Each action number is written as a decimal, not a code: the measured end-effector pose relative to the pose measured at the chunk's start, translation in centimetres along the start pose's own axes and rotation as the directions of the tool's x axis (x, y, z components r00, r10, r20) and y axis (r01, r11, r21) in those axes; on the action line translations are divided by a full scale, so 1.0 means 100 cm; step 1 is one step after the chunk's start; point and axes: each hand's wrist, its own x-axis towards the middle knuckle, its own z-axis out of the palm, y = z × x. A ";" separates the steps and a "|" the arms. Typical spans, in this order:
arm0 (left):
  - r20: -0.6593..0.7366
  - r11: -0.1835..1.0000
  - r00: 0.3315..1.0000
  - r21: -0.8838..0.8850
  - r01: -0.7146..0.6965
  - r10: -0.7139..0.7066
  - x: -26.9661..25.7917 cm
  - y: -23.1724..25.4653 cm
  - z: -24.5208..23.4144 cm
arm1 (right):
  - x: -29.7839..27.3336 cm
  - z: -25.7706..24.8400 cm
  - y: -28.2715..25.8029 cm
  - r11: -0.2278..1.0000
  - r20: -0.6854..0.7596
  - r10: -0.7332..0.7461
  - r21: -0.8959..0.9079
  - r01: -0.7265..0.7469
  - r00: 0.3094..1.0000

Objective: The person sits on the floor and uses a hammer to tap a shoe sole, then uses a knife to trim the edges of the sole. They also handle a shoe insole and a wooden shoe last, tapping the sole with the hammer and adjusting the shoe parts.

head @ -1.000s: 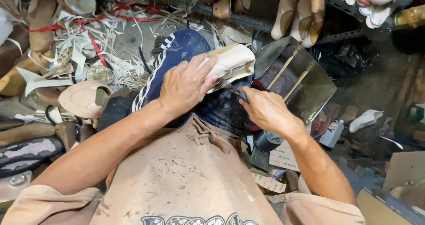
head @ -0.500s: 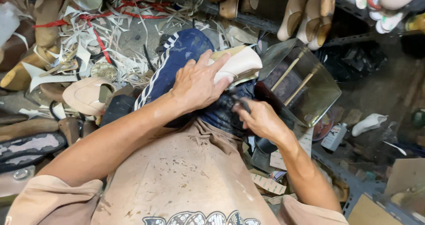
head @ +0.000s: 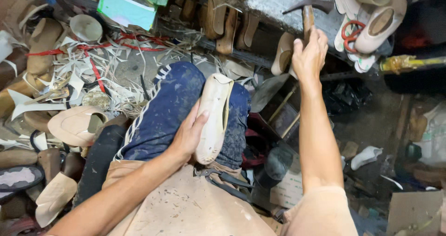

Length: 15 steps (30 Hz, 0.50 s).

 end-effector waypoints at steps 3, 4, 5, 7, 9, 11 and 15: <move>0.001 0.969 0.969 -0.016 -0.248 0.248 0.005 -0.031 0.003 | 0.030 0.046 0.025 0.975 -0.174 0.092 -0.184 -0.124 0.980; -0.012 0.970 0.970 -0.024 -0.242 0.241 0.009 -0.032 0.002 | 0.030 0.041 0.024 0.977 -0.163 0.081 -0.183 -0.111 0.983; -0.010 0.974 0.974 0.023 -0.227 0.227 0.012 -0.034 0.001 | 0.029 0.037 0.022 0.994 -0.144 0.093 -0.050 -0.101 0.985; -0.014 0.980 0.981 0.052 -0.191 0.192 0.009 -0.036 0.003 | 0.008 0.022 0.021 0.993 -0.099 0.095 0.073 -0.088 0.990; -0.021 0.952 0.954 0.077 -0.295 0.298 0.008 -0.026 -0.001 | -0.022 0.007 0.014 0.959 -0.227 0.004 0.276 0.060 0.974; -0.029 0.950 0.951 0.073 -0.304 0.306 0.016 -0.029 -0.001 | -0.071 -0.019 -0.032 0.913 -0.165 0.133 0.404 -0.056 0.977; -0.006 0.945 0.949 0.092 -0.315 0.316 0.027 -0.046 0.000 | -0.137 -0.115 -0.183 0.697 0.149 0.225 0.666 -0.266 0.963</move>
